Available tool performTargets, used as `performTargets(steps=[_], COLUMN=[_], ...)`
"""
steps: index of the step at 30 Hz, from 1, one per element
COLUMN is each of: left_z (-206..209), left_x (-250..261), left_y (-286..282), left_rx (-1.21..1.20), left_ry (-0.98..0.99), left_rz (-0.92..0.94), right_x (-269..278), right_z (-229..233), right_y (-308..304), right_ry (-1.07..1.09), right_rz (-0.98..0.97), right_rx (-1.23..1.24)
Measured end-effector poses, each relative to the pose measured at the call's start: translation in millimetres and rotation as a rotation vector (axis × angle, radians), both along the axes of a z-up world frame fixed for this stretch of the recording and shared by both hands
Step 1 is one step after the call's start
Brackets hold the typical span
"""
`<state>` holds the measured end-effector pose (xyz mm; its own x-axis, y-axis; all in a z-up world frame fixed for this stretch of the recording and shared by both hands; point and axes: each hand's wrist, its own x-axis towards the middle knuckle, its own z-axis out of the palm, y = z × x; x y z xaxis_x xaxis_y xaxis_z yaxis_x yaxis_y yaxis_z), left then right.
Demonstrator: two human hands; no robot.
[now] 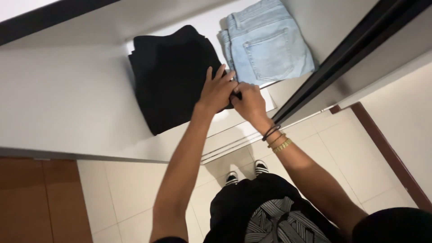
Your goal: Folding clothes on a bed and placing them into a closet.
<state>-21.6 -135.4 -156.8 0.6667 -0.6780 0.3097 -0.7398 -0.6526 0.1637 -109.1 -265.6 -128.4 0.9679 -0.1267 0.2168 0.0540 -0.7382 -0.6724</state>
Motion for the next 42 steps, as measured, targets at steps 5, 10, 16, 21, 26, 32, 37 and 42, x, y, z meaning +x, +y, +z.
performTargets(steps=[5,10,16,21,26,32,37,42], left_z=[37.7,39.7,43.6,59.8,42.4,28.9,36.3,28.7], left_x=[13.4,27.9,26.6,18.5,26.8,25.6,9.9,5.9], left_y=[-4.4,-2.6,0.2,-3.1,-2.9,-1.2,0.9,5.7], left_rx=[0.171,0.266,0.218,0.285,0.276,0.253,0.183,0.123], left_ry=[0.178,0.321,0.382,0.461,0.42,0.436,0.402,0.409], left_rz=[-0.101,-0.095,-0.127,-0.166,-0.147,-0.152,-0.113,-0.071], right_x=[-10.0,-12.6,-7.3,-2.9,-3.3,-2.8,-8.6,-10.5], right_z=[-17.2,-30.6,-57.8,-79.4,-83.8,-95.9,-82.9,-79.9], right_y=[4.0,-1.0,-6.2,-6.8,-7.9,-20.6,-15.0,-13.3], right_ry=[-0.06,-0.028,-0.048,-0.058,-0.088,0.024,0.121,0.003], right_rz=[-0.126,-0.179,-0.111,-0.107,-0.035,-0.029,-0.088,-0.05], right_rx=[0.06,0.239,0.33,0.637,0.728,0.694,0.898,0.919])
